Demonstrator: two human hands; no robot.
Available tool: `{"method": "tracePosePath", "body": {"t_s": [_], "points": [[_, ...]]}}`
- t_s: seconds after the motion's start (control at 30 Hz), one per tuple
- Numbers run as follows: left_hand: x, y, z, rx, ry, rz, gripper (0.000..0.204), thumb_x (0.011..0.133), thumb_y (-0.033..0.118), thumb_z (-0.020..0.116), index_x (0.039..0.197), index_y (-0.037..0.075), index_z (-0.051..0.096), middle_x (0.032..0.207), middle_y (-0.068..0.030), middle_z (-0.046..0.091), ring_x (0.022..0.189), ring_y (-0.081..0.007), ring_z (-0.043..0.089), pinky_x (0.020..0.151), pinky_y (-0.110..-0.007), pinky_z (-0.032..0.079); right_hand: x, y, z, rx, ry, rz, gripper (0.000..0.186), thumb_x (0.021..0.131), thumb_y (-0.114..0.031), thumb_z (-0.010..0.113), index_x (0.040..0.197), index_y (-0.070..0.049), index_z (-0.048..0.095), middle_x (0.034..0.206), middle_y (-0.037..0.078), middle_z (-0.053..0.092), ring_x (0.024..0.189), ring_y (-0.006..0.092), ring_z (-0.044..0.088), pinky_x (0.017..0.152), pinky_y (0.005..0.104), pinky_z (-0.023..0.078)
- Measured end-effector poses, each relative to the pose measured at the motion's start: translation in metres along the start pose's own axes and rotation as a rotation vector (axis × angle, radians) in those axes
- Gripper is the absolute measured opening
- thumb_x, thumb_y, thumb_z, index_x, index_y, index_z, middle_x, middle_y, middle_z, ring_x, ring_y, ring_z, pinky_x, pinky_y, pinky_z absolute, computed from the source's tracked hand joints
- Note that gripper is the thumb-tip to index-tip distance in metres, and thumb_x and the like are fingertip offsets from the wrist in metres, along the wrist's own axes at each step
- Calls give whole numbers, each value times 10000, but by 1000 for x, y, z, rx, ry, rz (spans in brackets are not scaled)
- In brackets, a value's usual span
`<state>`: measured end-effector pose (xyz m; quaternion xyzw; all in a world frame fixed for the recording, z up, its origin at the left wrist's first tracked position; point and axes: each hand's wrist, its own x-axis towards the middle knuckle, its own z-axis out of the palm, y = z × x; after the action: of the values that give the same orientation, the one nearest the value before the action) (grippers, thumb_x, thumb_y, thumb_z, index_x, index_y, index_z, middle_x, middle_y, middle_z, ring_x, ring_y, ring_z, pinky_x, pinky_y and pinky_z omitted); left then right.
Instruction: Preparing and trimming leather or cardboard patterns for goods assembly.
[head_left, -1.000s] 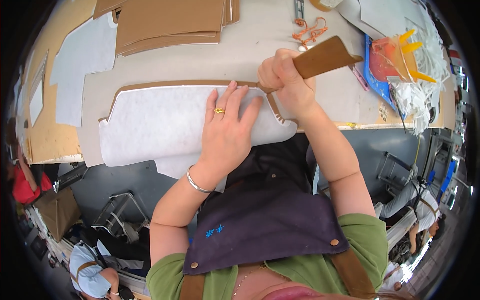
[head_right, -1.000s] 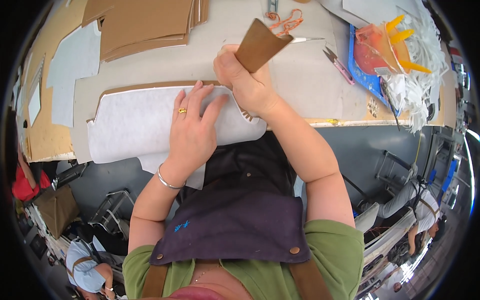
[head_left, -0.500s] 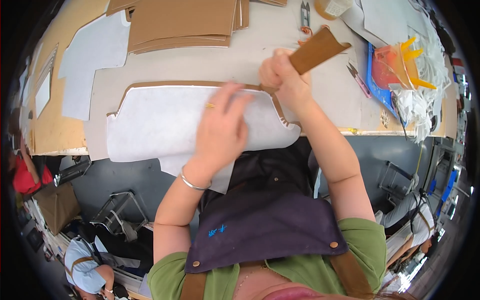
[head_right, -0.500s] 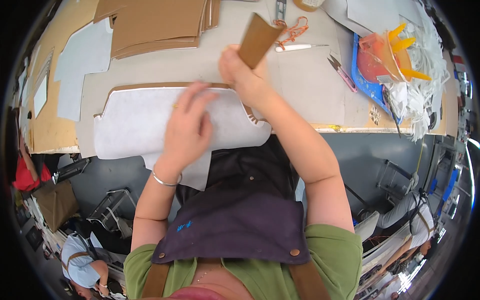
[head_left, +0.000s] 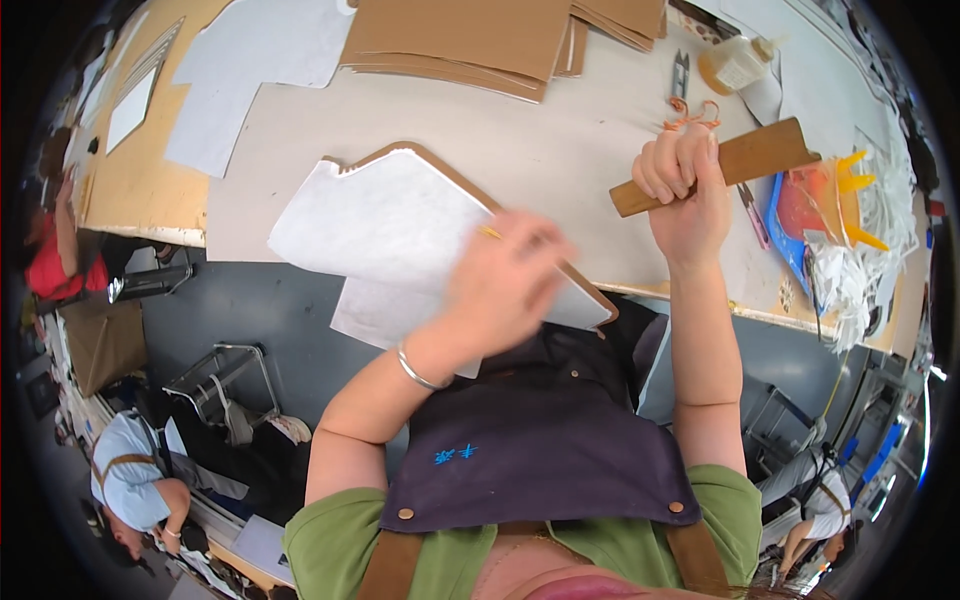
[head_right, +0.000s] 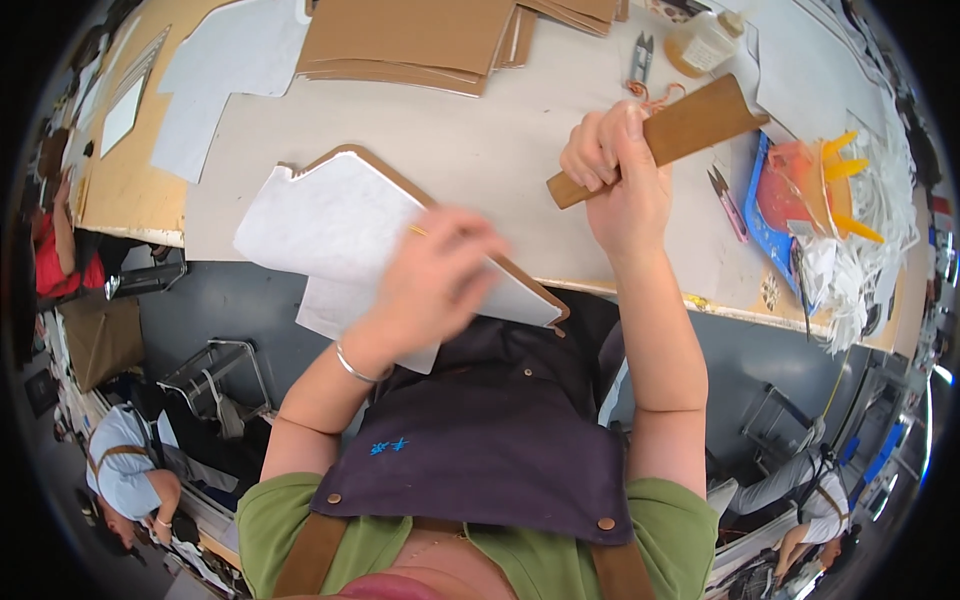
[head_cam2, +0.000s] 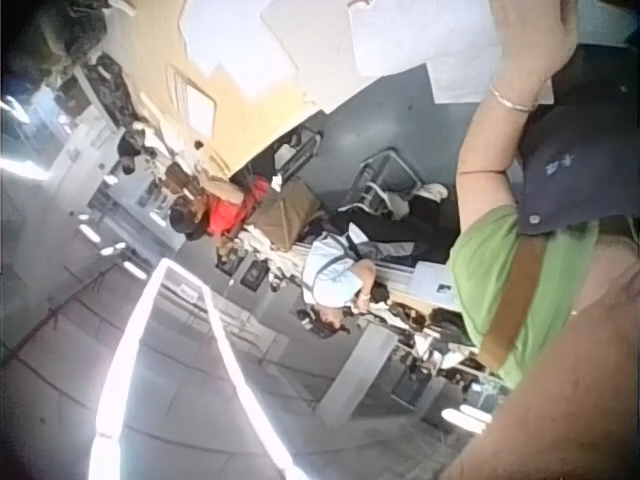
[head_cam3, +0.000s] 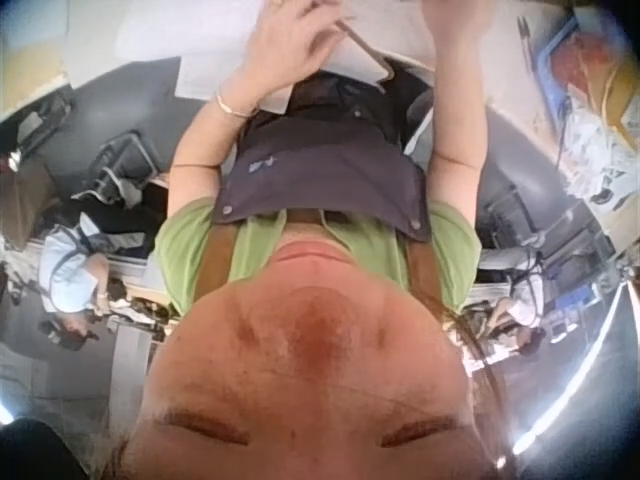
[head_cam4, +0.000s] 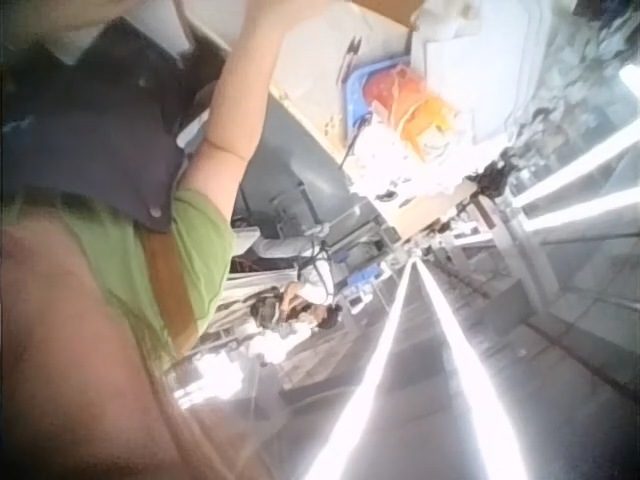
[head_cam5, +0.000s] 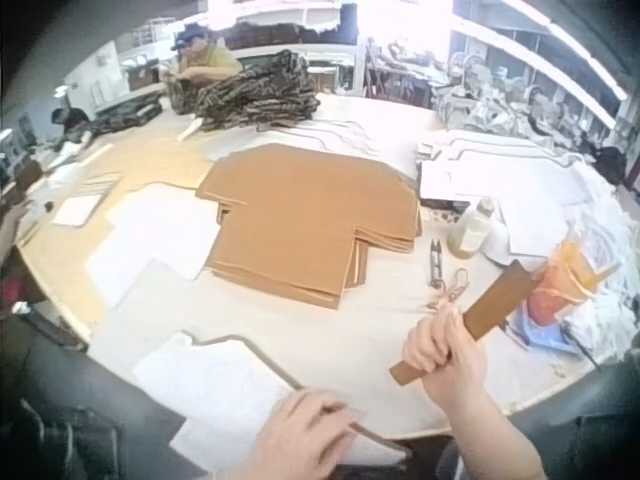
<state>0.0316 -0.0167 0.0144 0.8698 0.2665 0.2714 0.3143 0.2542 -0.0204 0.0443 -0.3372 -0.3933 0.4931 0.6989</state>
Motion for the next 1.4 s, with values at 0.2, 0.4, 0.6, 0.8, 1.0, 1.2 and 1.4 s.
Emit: {"method": "tracePosePath", "body": {"t_s": [0.2,0.4,0.6,0.8,1.0,1.2,1.4], "points": [[-3,-38,-46,409,216,-271,342,727,129,773,1051,108,668,1066,-103,602,996,-318,542,877,-427,439,12,-1,6,55,-4,9,389,1055,-319,392,728,-117,335,642,-9,311,597,112,288,575,275,286],[-13,-7,-21,216,66,-130,414,720,131,782,1111,77,657,1089,-92,600,1045,-296,552,864,-400,441,35,22,49,152,-72,70,390,1045,-320,389,714,-124,322,634,-17,295,582,103,279,563,269,285],[-18,-7,-18,331,75,-127,508,746,175,760,1219,56,618,1235,-68,578,1144,-265,530,926,-384,406,38,51,62,57,-23,161,466,1033,-340,428,638,-144,280,506,-35,253,468,95,199,450,278,205],[-22,-4,-14,393,48,-140,518,776,237,732,1245,56,607,1305,-62,549,1228,-247,492,982,-399,362,35,62,61,21,-45,154,490,1042,-332,426,618,-141,272,493,-34,258,453,96,196,440,285,191],[-23,-2,-14,398,17,-151,517,793,242,720,1258,53,600,1335,-98,516,1260,-274,468,993,-415,348,39,65,66,60,-140,117,489,1044,-311,448,619,-124,295,492,-31,281,447,95,219,434,290,196],[-22,-1,-16,400,-7,-179,533,799,250,725,1279,61,591,1349,-161,487,1298,-326,439,1000,-435,342,42,65,67,47,-163,165,482,1045,-305,452,625,-112,317,497,-30,309,440,93,259,426,284,208],[-23,-2,-16,402,-15,-174,546,795,253,729,1287,67,584,1353,-168,486,1306,-333,434,995,-441,347,44,69,67,63,-234,159,485,1040,-317,473,626,-101,345,498,-27,325,451,96,279,427,287,225]]}}
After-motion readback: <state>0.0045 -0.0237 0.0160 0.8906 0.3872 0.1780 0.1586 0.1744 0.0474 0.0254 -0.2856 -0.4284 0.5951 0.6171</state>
